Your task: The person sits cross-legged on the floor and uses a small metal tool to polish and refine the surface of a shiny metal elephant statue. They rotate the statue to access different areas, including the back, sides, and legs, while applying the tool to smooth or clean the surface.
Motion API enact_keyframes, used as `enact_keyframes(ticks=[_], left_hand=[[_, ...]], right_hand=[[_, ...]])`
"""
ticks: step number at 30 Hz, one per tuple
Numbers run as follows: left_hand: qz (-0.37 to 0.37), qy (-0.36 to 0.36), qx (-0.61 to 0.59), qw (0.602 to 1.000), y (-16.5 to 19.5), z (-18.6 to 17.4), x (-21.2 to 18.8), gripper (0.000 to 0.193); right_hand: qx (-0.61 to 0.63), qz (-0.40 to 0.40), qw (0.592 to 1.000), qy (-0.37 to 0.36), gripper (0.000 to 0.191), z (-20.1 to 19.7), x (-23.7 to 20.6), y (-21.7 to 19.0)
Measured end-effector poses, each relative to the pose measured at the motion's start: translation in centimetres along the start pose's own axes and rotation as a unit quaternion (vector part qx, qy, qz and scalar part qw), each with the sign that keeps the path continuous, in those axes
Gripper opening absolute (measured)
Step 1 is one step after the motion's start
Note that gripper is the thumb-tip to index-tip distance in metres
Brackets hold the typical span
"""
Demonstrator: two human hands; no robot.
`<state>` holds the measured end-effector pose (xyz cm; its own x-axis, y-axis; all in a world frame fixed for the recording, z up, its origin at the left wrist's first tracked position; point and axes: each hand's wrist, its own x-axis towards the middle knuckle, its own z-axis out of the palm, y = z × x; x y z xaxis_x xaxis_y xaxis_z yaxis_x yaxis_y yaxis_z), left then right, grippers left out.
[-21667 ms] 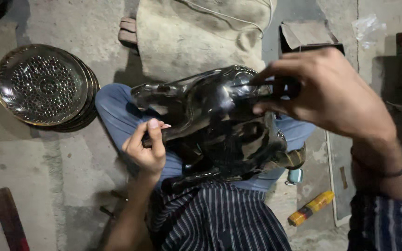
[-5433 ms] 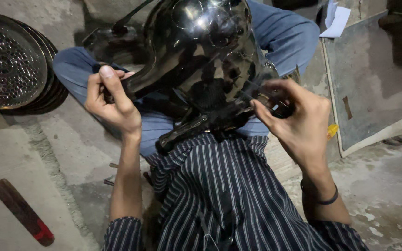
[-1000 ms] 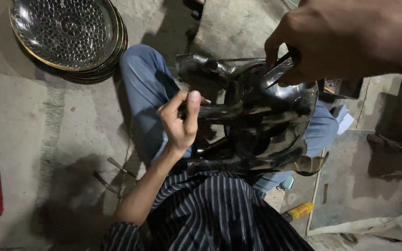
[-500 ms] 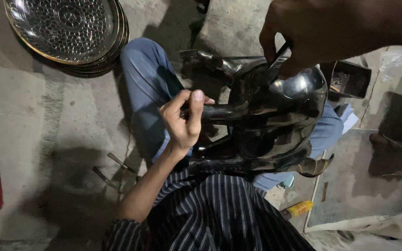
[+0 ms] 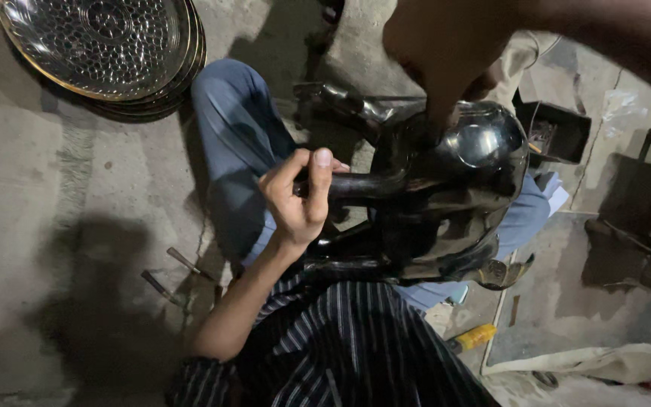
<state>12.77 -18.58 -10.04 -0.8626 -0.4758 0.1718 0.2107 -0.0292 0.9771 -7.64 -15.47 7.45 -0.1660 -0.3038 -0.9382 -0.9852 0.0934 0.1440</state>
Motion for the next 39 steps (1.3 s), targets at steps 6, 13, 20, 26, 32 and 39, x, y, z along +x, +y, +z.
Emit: enact_keyframes(ticks=[6,13,20,26,32,39], left_hand=[[0.016,0.008,0.011,1.0,-0.5,0.0,-0.3,0.031],[0.028,-0.006,0.023,0.999,-1.9,-0.1,-0.5,0.032],[0.049,-0.001,0.012,0.999,-2.3,-0.1,-0.5,0.033],[0.004,-0.004,-0.012,1.0,-1.8,-0.2,-0.5,0.031],[-0.008,-0.001,0.011,1.0,-0.8,-0.4,-0.2,0.027],[0.009,-0.005,0.029,1.0,-0.5,-0.5,0.1,0.032]], right_hand=[[-0.012,-0.013,1.0,0.005,0.017,-0.5,0.4,-0.9],[-0.026,0.012,1.0,0.011,0.009,1.3,-3.3,-4.1],[-0.025,0.047,0.999,0.003,0.007,1.8,-5.3,-8.1],[-0.009,0.078,0.996,0.041,0.008,3.6,-6.3,-7.4],[0.003,0.104,0.992,0.067,0.016,4.7,-5.9,-6.1],[0.029,0.166,0.985,0.025,0.027,5.0,-6.5,-7.2]])
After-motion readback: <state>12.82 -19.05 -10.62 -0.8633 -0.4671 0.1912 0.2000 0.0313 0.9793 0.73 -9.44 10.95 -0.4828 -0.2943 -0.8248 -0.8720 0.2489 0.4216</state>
